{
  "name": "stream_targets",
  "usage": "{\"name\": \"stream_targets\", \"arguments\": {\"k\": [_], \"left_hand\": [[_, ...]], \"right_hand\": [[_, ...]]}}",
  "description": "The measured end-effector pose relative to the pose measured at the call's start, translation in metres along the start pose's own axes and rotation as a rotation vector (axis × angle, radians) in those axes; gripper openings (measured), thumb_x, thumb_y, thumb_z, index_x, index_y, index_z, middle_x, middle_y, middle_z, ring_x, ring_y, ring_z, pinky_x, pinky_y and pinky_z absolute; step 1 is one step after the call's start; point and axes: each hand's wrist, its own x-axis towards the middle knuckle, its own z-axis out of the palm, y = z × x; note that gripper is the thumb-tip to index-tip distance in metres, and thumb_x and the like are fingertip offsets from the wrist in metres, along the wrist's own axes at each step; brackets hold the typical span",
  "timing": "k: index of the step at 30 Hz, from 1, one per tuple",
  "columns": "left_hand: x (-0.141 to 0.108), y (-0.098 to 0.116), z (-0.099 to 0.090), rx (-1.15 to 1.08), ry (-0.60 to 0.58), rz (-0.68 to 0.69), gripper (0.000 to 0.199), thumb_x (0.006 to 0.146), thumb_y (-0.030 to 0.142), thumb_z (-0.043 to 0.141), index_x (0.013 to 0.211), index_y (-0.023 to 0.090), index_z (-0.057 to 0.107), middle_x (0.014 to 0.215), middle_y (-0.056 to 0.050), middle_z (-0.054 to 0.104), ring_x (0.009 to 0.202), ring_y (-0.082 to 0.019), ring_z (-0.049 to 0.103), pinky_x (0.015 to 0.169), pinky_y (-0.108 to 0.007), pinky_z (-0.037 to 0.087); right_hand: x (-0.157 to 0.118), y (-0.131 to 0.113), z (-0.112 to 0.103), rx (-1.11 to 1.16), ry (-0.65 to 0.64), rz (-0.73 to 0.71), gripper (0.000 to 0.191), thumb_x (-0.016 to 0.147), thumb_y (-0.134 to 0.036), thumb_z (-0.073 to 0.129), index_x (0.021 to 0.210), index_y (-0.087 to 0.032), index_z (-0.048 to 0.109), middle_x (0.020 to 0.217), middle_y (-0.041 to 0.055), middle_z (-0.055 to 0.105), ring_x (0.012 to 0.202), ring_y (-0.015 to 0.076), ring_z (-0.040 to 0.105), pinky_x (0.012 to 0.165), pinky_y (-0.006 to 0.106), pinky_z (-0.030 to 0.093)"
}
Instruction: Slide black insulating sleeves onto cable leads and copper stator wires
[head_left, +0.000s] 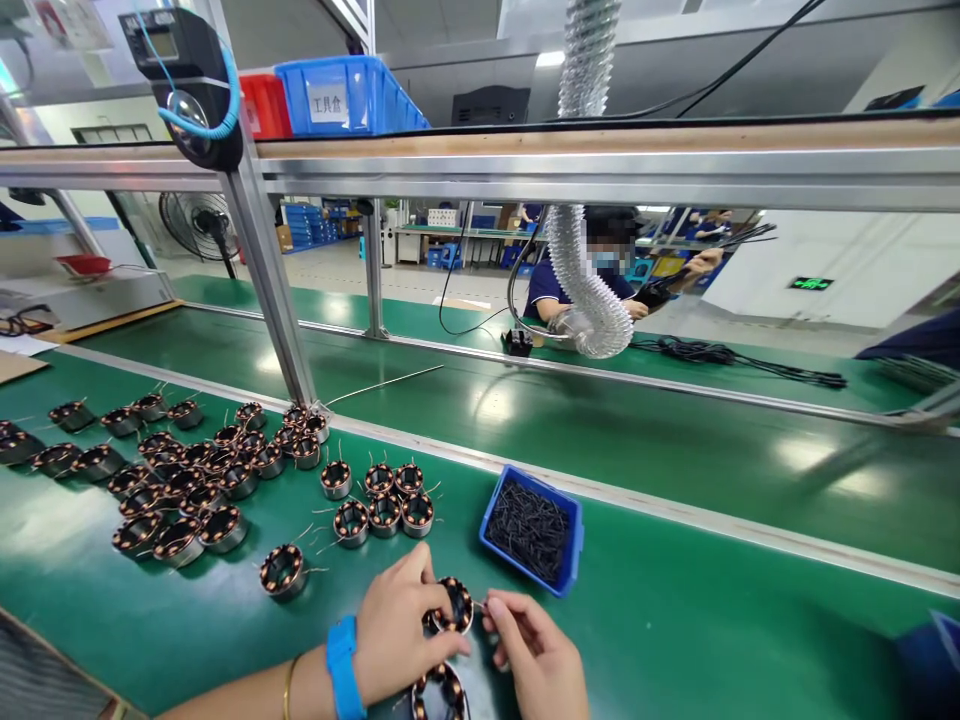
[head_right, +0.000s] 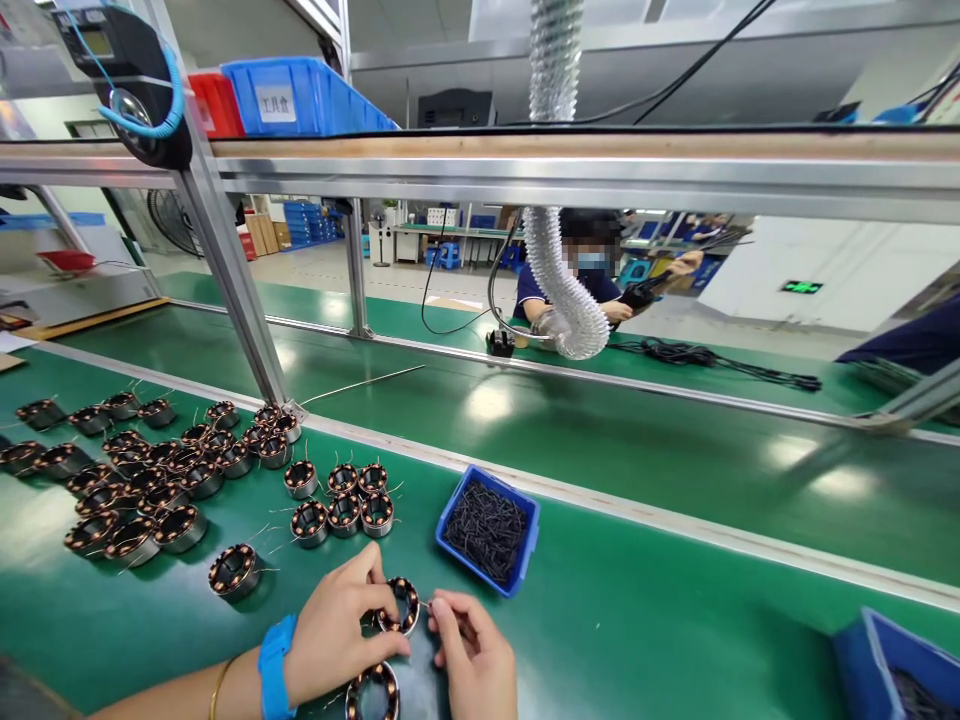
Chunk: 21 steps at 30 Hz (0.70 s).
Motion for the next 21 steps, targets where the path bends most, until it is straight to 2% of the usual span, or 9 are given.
{"name": "stream_targets", "arguments": {"k": [7, 12, 16, 19, 21], "left_hand": [[-0.001, 0.002, 0.0, 0.014, 0.003, 0.002, 0.022, 0.065, 0.039, 0.089, 0.074, 0.024, 0.076, 0.086, 0.0, 0.054, 0.083, -0.018, 0.059, 0.07, -0.029, 0.044], [-0.001, 0.003, -0.002, 0.01, -0.005, -0.003, 0.02, 0.066, 0.036, 0.089, 0.074, 0.024, 0.076, 0.086, 0.0, 0.054, 0.083, -0.018, 0.059, 0.072, -0.029, 0.044], [-0.003, 0.004, 0.0, 0.028, 0.011, -0.015, 0.017, 0.069, 0.033, 0.087, 0.073, 0.023, 0.075, 0.087, 0.0, 0.053, 0.084, -0.018, 0.058, 0.073, -0.029, 0.044], [-0.004, 0.004, 0.001, 0.044, 0.013, -0.003, 0.012, 0.072, 0.029, 0.085, 0.074, 0.023, 0.074, 0.086, 0.0, 0.052, 0.085, -0.018, 0.058, 0.075, -0.029, 0.044], [-0.003, 0.003, -0.001, 0.06, 0.006, -0.009, 0.012, 0.073, 0.03, 0.084, 0.074, 0.022, 0.074, 0.087, -0.001, 0.051, 0.085, -0.019, 0.058, 0.075, -0.029, 0.044]], "right_hand": [[-0.001, 0.006, 0.004, 0.007, -0.02, -0.014, 0.052, 0.067, -0.066, 0.076, 0.084, -0.017, 0.077, 0.07, 0.0058, 0.071, 0.052, 0.0168, 0.059, 0.051, 0.028, 0.052], [0.001, 0.006, 0.008, -0.056, -0.05, -0.05, 0.049, 0.07, -0.065, 0.074, 0.083, -0.019, 0.079, 0.081, 0.0089, 0.074, 0.063, 0.0206, 0.064, 0.052, 0.027, 0.052], [-0.011, 0.009, 0.011, -0.11, -0.071, -0.185, 0.044, 0.081, -0.062, 0.066, 0.092, -0.022, 0.081, 0.095, 0.0112, 0.074, 0.077, 0.0235, 0.067, 0.059, 0.027, 0.054], [-0.022, 0.015, 0.016, -0.107, -0.057, -0.315, 0.041, 0.089, -0.055, 0.06, 0.107, -0.024, 0.079, 0.095, 0.0104, 0.071, 0.09, 0.0242, 0.068, 0.067, 0.026, 0.056], [-0.024, 0.015, 0.017, -0.152, -0.096, -0.368, 0.039, 0.093, -0.05, 0.057, 0.114, -0.024, 0.075, 0.097, 0.0097, 0.071, 0.093, 0.0234, 0.068, 0.072, 0.026, 0.056]]}}
